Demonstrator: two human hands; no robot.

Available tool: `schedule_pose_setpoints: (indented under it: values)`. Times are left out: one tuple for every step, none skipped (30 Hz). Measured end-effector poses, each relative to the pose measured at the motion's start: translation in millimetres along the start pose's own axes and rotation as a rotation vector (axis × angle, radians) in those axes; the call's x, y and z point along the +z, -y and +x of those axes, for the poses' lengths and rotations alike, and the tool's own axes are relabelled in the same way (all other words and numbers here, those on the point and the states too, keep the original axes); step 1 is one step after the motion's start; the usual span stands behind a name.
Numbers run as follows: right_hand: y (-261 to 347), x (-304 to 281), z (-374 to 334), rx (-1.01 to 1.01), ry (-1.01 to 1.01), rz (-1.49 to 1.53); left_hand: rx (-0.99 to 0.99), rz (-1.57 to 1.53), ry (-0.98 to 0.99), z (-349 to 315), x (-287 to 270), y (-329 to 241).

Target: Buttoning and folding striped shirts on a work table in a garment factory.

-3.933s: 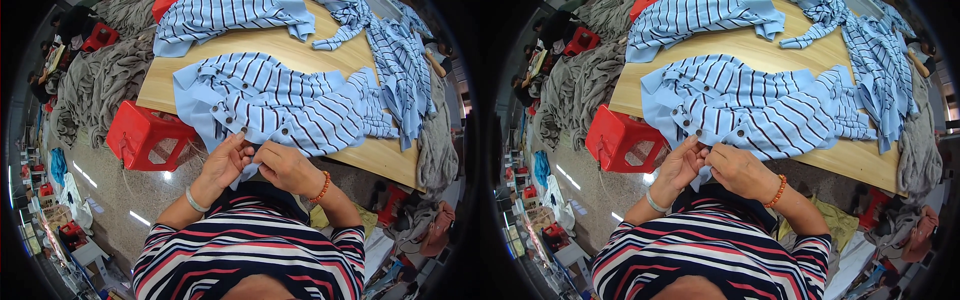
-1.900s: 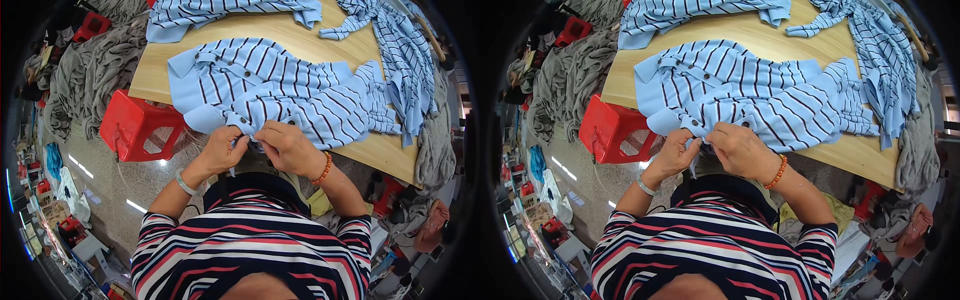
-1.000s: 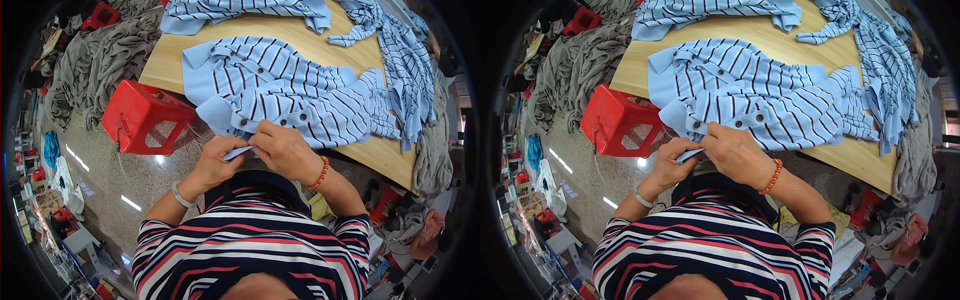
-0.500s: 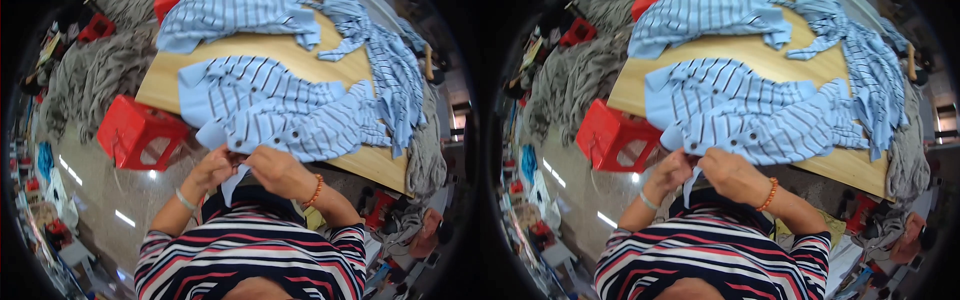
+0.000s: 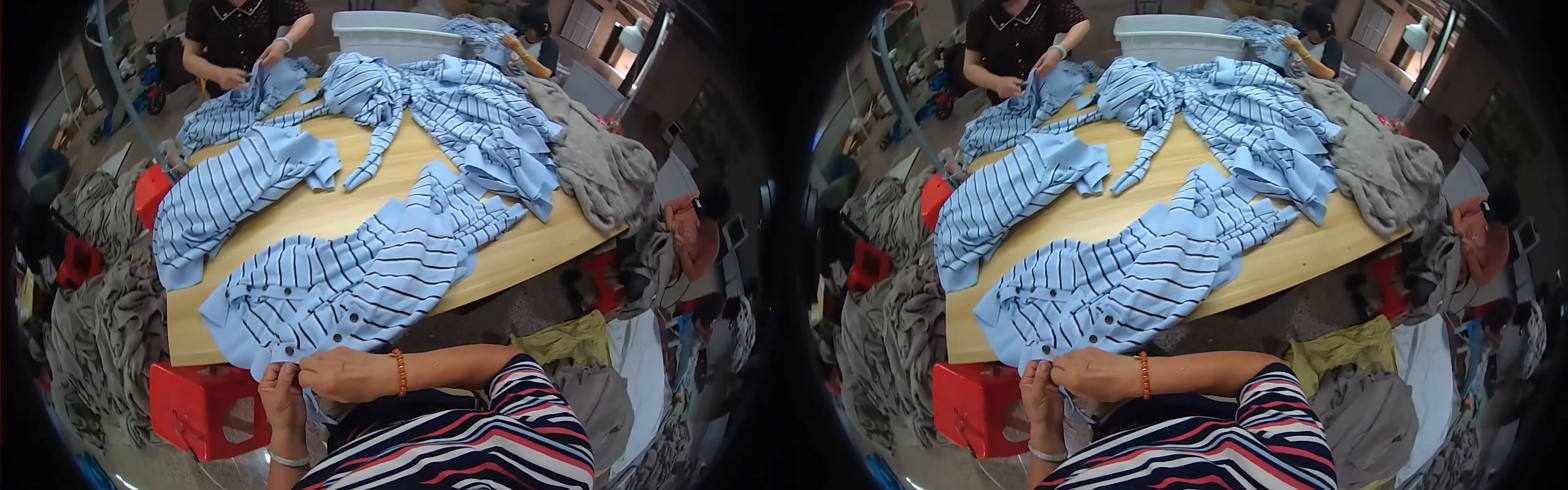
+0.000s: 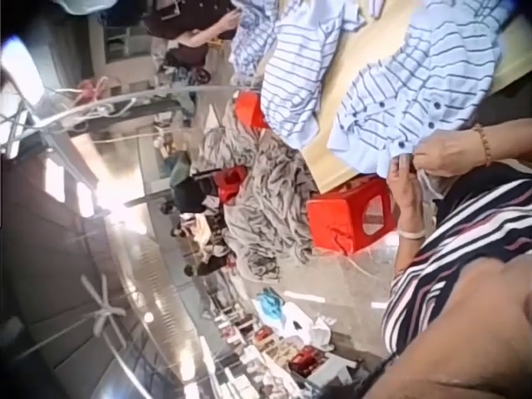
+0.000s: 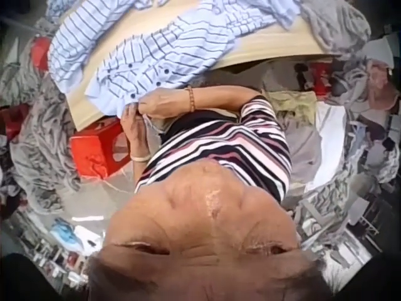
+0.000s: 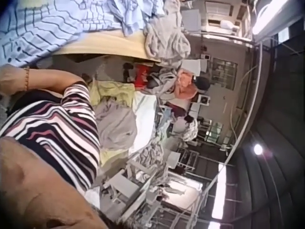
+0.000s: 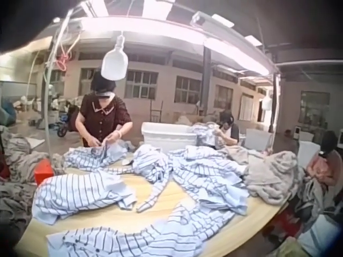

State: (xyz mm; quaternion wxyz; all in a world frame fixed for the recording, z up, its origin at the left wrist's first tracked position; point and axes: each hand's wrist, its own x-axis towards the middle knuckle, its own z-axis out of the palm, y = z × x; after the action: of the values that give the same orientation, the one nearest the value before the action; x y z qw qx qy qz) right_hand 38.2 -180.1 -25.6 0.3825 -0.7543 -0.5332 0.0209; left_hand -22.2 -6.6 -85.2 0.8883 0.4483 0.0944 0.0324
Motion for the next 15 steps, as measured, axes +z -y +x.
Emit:
schedule_pose_setpoints:
  values:
    - [0.0,1.1,-1.2,0.005,-0.011,-0.010,-0.002,0.003,0.016,3.3,2.6,0.8]
    - [-1.0,2.3,-2.7,0.005,-0.004,-0.010,-0.107,-0.091,-0.078,6.5,5.2,1.5]
    - [-2.6,3.0,-4.5,0.005,0.005,-0.008,-0.213,-0.184,-0.174,9.4,7.3,3.0]
    - [-3.8,2.8,-5.0,0.001,0.005,0.017,-0.260,-0.183,-0.157,15.7,2.8,9.6]
    - [-4.6,3.3,-6.0,0.004,-0.004,0.012,-0.262,-0.178,-0.148,15.5,-1.9,13.7]
    - [-5.4,4.2,-7.0,0.005,-0.002,0.013,-0.229,-0.180,-0.166,15.4,-5.5,17.7]
    - [-6.1,4.3,-7.3,0.009,-0.002,0.015,-0.199,-0.181,-0.184,15.8,-4.7,18.6]
    - [-6.4,3.8,-7.1,0.015,-0.011,0.012,-0.205,-0.175,-0.177,14.4,-4.4,17.0]
    - [-5.8,3.0,-6.2,0.005,-0.038,0.034,-0.108,-0.077,-0.135,11.1,-4.3,12.9]
    - [-4.2,1.8,-5.1,-0.007,-0.064,0.054,-0.010,0.018,-0.093,7.2,-2.2,7.4]
    - [-4.2,0.9,-5.1,0.000,-0.070,0.051,-0.015,0.020,-0.085,3.3,2.5,2.2]
    - [-4.2,0.6,-4.8,-0.004,-0.090,0.011,0.064,0.164,-0.048,-1.4,8.0,-3.6]
    - [-3.1,0.8,-3.6,-0.013,-0.109,-0.025,0.146,0.309,-0.015,-4.7,10.2,-6.7]
    - [-0.7,0.6,-2.1,-0.010,-0.112,-0.024,0.108,0.365,0.004,-7.7,-0.3,-6.7]
    - [2.3,0.3,-0.6,-0.010,-0.119,-0.073,0.105,0.368,0.006,-9.2,-0.8,-5.8]
